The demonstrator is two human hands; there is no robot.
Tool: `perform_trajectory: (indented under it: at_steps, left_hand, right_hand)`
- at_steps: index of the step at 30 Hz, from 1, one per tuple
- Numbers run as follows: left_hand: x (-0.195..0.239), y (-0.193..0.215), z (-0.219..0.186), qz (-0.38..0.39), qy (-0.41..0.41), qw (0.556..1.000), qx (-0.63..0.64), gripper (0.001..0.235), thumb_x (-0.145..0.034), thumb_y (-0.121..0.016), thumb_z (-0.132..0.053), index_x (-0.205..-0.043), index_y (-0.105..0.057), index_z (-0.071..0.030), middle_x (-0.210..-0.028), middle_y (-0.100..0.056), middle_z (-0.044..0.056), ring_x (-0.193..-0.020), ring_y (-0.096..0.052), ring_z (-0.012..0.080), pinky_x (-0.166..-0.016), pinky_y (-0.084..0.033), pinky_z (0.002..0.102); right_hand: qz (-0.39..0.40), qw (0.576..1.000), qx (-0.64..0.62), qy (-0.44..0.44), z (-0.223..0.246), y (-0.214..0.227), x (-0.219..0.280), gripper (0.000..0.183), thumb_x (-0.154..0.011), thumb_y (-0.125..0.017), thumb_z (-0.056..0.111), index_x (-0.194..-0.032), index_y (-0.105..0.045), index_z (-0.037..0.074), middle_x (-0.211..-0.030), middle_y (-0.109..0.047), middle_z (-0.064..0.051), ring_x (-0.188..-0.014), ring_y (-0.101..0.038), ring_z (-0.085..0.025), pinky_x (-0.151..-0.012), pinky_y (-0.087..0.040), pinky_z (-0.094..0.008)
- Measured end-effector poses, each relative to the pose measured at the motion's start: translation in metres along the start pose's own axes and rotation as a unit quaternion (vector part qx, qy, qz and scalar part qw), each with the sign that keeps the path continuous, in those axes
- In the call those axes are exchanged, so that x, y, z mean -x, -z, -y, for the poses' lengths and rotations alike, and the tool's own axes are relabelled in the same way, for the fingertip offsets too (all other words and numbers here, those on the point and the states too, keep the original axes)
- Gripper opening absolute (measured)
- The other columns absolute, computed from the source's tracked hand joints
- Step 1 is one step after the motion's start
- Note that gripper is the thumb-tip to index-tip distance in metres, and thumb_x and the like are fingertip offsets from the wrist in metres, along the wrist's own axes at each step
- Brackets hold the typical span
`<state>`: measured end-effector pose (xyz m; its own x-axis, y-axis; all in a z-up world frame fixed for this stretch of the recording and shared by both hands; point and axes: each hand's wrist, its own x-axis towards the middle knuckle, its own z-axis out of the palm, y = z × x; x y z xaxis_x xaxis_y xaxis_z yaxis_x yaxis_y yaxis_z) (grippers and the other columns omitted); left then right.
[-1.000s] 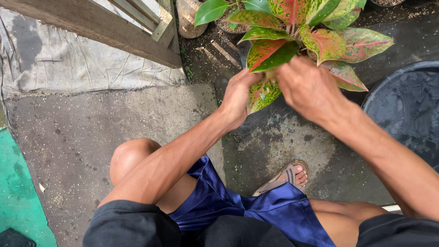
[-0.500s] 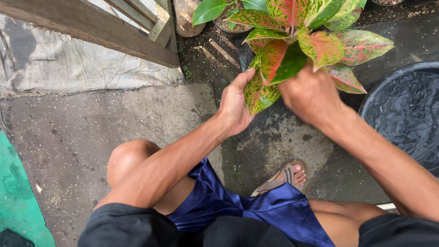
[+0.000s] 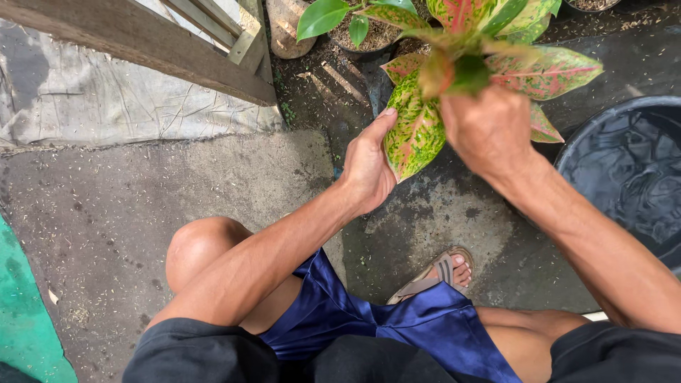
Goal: The person squats beside a potted Aglaonema and uses a yellow sponge to wipe each leaf. They repeatedly dip the sponge into a nearby black bucket of water and wipe the leaves one by one, turning the plant as needed to reach different sides.
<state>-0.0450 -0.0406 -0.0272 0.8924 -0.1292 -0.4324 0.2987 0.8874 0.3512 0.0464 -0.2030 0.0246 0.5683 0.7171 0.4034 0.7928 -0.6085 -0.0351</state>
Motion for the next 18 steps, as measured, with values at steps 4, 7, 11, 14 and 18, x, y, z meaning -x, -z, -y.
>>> perform_trajectory:
  at_steps: [4,7,11,14,18]
  left_hand:
    - [0.007,-0.003,-0.005,0.010,-0.012,1.000,-0.011,0.051,-0.111,-0.040,-0.035,-0.148,-0.046,0.000,-0.135,-0.060,0.018,-0.119,-0.063,0.0258,-0.107,-0.053,0.045]
    - [0.010,-0.006,-0.011,0.021,-0.009,1.000,-0.011,0.053,-0.107,-0.040,-0.040,-0.151,-0.042,-0.011,-0.140,-0.057,0.010,-0.124,-0.060,0.0221,-0.110,-0.049,0.041]
    - [0.013,-0.017,-0.013,0.128,-0.022,0.991,0.041,0.060,-0.113,-0.043,-0.044,-0.156,-0.041,-0.002,-0.145,-0.054,0.016,-0.129,-0.057,0.0251,-0.116,-0.045,0.044]
    - [0.017,-0.014,-0.015,0.006,0.045,0.999,0.030,0.057,-0.101,-0.041,-0.051,-0.148,-0.035,-0.019,-0.140,-0.054,0.014,-0.120,-0.059,0.0273,-0.109,-0.046,0.042]
    - [0.010,-0.002,-0.005,0.112,-0.014,0.992,0.061,0.057,-0.109,-0.050,-0.040,-0.150,-0.043,-0.001,-0.140,-0.055,0.018,-0.124,-0.060,0.0256,-0.111,-0.051,0.041]
  right_hand:
    - [-0.009,0.995,-0.033,0.093,0.018,-0.002,0.021,0.013,-0.085,-0.077,0.013,-0.093,-0.074,0.004,-0.084,-0.069,-0.012,-0.077,-0.070,-0.026,-0.068,-0.055,-0.043]
    - [0.055,0.994,-0.029,0.087,0.024,-0.002,0.023,0.008,-0.095,-0.078,0.015,-0.094,-0.077,0.007,-0.078,-0.067,-0.008,-0.068,-0.067,-0.022,-0.060,-0.053,-0.042]
    - [0.142,0.988,-0.065,0.002,0.025,0.015,0.016,0.013,-0.097,-0.071,0.007,-0.108,-0.078,0.008,-0.082,-0.071,-0.011,-0.073,-0.069,-0.026,-0.067,-0.057,-0.042]
    - [-0.001,0.964,-0.242,0.113,0.038,0.027,0.016,0.029,-0.084,-0.063,0.002,-0.112,-0.068,-0.001,-0.102,-0.074,-0.018,-0.092,-0.074,-0.033,-0.077,-0.062,-0.043]
    - [0.096,0.980,-0.164,0.060,0.043,0.034,0.018,0.033,-0.093,-0.068,-0.001,-0.125,-0.070,0.004,-0.111,-0.076,-0.015,-0.099,-0.075,-0.032,-0.082,-0.060,-0.041]
